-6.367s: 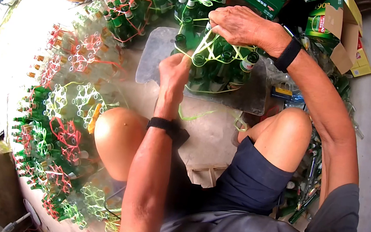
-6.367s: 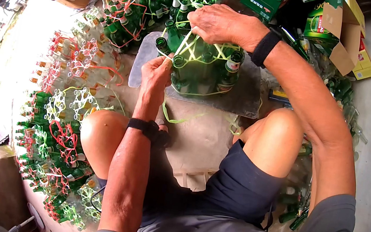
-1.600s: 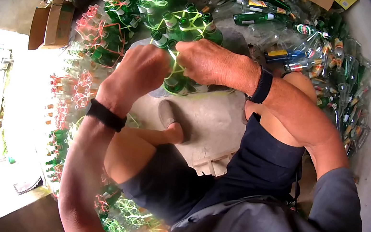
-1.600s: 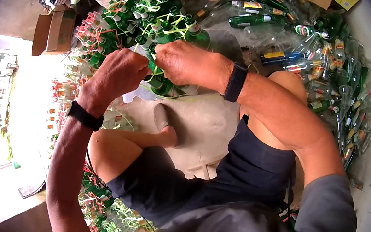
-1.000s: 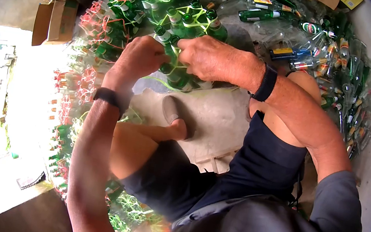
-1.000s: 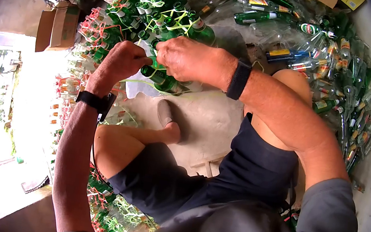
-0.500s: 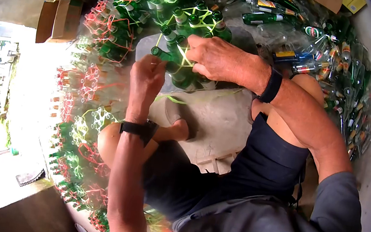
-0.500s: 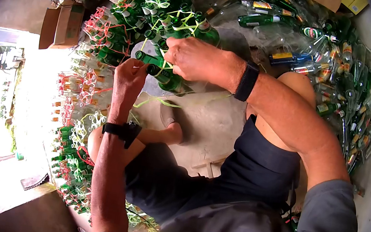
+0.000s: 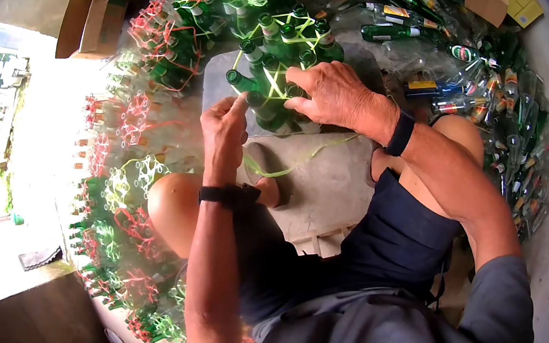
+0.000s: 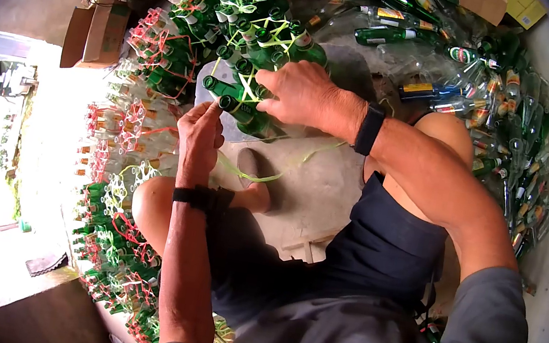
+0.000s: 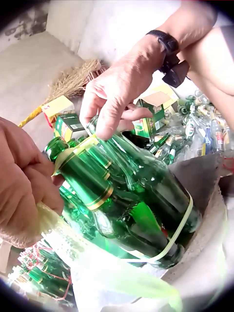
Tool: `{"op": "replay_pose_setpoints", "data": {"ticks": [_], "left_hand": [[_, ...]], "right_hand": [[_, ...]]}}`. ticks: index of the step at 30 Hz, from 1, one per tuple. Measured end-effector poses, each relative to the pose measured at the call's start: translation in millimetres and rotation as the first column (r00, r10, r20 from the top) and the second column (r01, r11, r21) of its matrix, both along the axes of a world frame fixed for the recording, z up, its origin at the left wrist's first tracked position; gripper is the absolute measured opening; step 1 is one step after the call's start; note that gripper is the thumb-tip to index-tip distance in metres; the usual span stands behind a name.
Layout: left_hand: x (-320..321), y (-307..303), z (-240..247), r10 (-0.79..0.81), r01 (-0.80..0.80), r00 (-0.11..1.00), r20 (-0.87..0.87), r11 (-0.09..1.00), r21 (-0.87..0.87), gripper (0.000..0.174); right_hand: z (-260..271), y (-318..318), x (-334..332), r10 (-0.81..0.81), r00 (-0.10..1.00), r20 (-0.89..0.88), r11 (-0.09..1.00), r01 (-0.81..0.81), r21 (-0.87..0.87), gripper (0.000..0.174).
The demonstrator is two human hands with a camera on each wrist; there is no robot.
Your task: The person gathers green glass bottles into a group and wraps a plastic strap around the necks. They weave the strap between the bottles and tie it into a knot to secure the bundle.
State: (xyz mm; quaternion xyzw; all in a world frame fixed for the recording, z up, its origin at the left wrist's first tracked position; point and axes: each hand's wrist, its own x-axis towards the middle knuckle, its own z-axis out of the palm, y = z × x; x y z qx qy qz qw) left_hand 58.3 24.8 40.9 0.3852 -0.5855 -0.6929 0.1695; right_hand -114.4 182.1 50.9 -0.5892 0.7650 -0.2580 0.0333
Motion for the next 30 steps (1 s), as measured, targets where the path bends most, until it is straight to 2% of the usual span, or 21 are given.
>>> {"op": "replay_pose_setpoints", "data": {"ticks": [4,8,11,14,16,18,20,24,26,30], "left_hand": [[-2.3,3.5,-1.2,0.041,-0.036,0.997,-0.062,0.996,0.080,0.021],[-4.0,4.5,-0.9,0.052,-0.049,0.998,-0.034,0.995,0.089,0.018],[-10.4,13.6,-7.0,0.065,-0.062,0.996,-0.068,0.997,0.038,0.015],[-16.9,30.1,-13.5,0.091,-0.087,0.991,-0.099,0.995,0.039,0.015],[-23.6,43.2,-11.3,0.090,-0.073,0.985,-0.148,0.990,0.117,0.015],[-33.3,57.8,-14.9,0.097,-0.064,0.975,-0.198,0.984,0.167,0.016],[-42.2,73.5,-19.6,0.075,-0.034,0.967,-0.244,0.985,0.166,0.017],[-54.4,86.3,-25.1,0.096,-0.061,0.960,-0.265,0.989,0.138,0.016],[-52.2,85.3,-28.1,0.095,-0.055,0.954,-0.283,0.988,0.147,0.016],[-47.1,80.7,-31.5,0.052,-0.008,0.947,-0.316,0.990,0.139,0.014]], "right_hand": [[-3.3,-4.1,-1.5,0.003,1.000,-0.009,0.999,-0.003,-0.035,0.032],[1.6,-6.5,-2.8,0.028,0.998,-0.057,0.999,-0.029,-0.015,0.029],[10.0,-3.6,-13.3,0.027,0.996,-0.084,0.998,-0.022,0.058,0.031],[13.0,3.8,-29.8,0.065,0.980,-0.186,0.993,-0.044,0.113,0.029],[19.7,8.8,-39.8,0.041,0.970,-0.240,0.994,-0.014,0.113,0.028],[25.7,11.4,-53.8,0.014,0.975,-0.220,0.966,0.044,0.254,0.028],[23.0,19.8,-66.0,0.014,0.962,-0.272,0.978,0.043,0.203,0.030],[29.0,22.1,-80.7,0.011,0.977,-0.214,0.978,0.034,0.206,0.031],[34.5,19.2,-79.3,0.013,0.988,-0.154,0.960,0.031,0.280,0.031],[37.2,17.7,-77.0,-0.008,0.992,-0.130,0.951,0.047,0.304,0.032]]}}
